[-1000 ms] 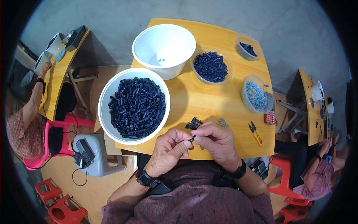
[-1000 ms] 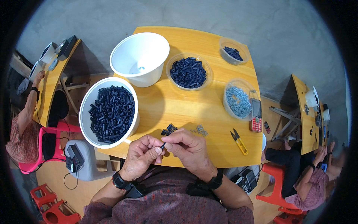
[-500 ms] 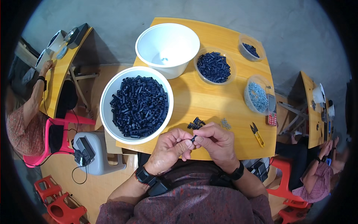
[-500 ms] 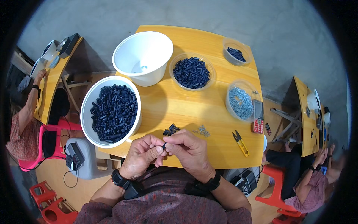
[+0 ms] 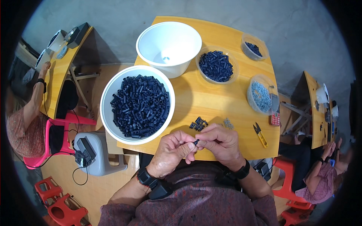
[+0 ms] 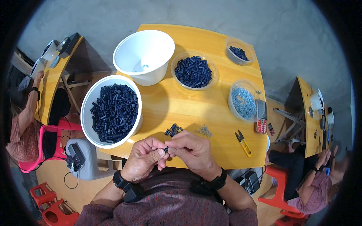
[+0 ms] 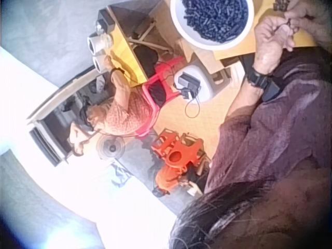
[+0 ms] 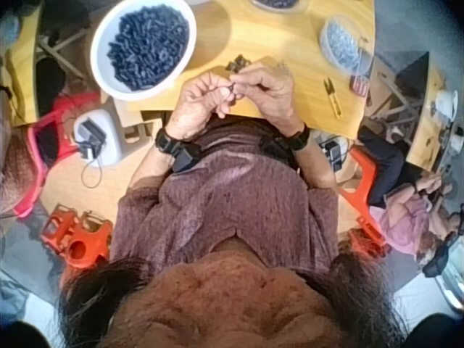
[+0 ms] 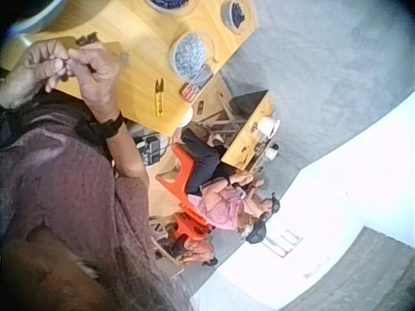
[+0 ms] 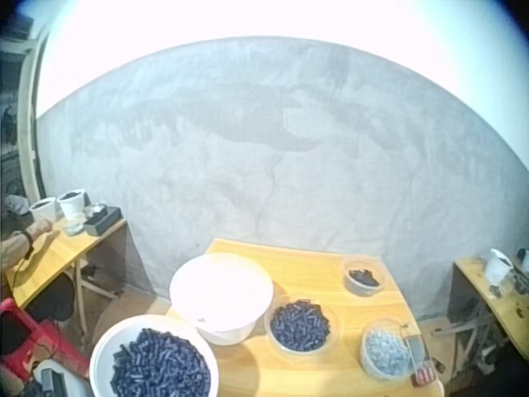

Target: The person picks up a black plastic piece and a small metal pin, inserts the pin into the piece, and places the assembled unit on the table, repeating the process several times.

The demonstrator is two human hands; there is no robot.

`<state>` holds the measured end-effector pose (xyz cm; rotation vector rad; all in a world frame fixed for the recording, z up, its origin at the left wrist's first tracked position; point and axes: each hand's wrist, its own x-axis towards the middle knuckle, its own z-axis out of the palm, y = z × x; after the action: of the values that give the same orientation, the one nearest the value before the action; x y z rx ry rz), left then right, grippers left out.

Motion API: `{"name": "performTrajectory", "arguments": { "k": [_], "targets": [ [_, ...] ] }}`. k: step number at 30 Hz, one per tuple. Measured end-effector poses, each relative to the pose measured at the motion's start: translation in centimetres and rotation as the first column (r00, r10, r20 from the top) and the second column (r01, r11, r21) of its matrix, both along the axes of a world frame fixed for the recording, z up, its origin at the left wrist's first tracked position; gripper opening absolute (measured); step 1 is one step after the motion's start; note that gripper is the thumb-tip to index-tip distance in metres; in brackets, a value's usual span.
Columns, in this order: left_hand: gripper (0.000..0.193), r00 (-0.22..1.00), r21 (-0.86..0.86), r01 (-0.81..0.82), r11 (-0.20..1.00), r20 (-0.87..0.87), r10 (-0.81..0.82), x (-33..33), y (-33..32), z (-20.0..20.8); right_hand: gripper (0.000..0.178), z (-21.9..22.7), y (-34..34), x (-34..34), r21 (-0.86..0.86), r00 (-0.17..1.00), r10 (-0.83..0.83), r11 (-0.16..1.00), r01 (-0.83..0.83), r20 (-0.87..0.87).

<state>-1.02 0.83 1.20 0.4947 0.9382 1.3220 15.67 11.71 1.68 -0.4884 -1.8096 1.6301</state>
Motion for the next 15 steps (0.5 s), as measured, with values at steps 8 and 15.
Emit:
{"name": "performTrajectory", "arguments": {
  "k": [8,15],
  "targets": [
    [0.011,0.987,-0.017,0.012,1.000,0.162,-0.009,0.16,-0.28,-0.48,0.011,-0.06,-0.41,0.50,0.071,0.999,0.016,0.997,-0.018,0.033],
    [0.012,0.996,-0.037,0.009,0.999,0.086,-0.005,0.30,0.01,-0.14,0.020,0.39,0.04,0.32,-0.029,1.000,0.027,0.999,-0.027,-0.003]
  ]
}}
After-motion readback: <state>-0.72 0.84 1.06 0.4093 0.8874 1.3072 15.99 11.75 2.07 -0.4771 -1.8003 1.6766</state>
